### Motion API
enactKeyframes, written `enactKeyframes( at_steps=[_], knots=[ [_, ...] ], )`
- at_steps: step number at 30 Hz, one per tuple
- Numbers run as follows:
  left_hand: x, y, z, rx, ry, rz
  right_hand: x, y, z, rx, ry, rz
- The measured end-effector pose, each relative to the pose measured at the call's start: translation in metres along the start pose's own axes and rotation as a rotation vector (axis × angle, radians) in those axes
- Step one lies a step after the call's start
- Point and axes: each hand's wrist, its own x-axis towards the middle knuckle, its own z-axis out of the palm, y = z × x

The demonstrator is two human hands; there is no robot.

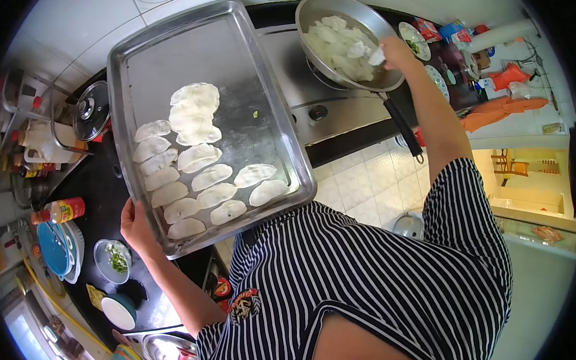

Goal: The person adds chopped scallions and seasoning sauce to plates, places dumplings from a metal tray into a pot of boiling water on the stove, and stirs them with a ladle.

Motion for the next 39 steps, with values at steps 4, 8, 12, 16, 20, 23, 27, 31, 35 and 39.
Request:
enactKeyframes(
  at_steps=[4,8,12,16,20,23,27,31,35,39],
  knots=[
    [0.004,-0.007,-0.002,0.009,0.009,0.013,-0.010,0.005,-0.018,-0.830,0.286,-0.168],
    [0.002,-0.001,0.000,0.048,0.035,0.017,-0.081,-0.099,-0.021,-0.183,0.442,-0.542],
    [0.004,-0.004,-0.002,0.071,0.027,0.008,-0.178,-0.195,0.058,0.402,-0.468,-0.542],
    [0.003,-0.003,-0.001,0.047,0.023,-0.003,-0.228,-0.200,0.167,-0.153,-0.502,-0.721],
    [-0.002,0.007,0.000,0.078,0.042,-0.014,-0.255,-0.202,0.196,-0.046,-0.531,-0.625],
    [0.002,-0.003,-0.001,0.050,0.039,-0.014,-0.274,-0.210,0.207,0.113,-0.634,-0.449],
    [0.001,0.003,0.000,0.010,0.018,-0.042,-0.283,-0.225,0.202,0.015,-0.741,-0.636],
    [0.000,0.006,-0.001,0.017,0.013,-0.071,-0.294,-0.253,0.208,0.092,-0.750,-0.953],
    [0.000,0.006,-0.003,0.090,0.018,-0.028,-0.296,-0.273,0.249,0.213,-0.296,-1.259],
    [0.001,-0.002,-0.006,0.088,0.000,-0.016,-0.302,-0.284,0.242,0.002,-0.304,-1.070]
  ],
)
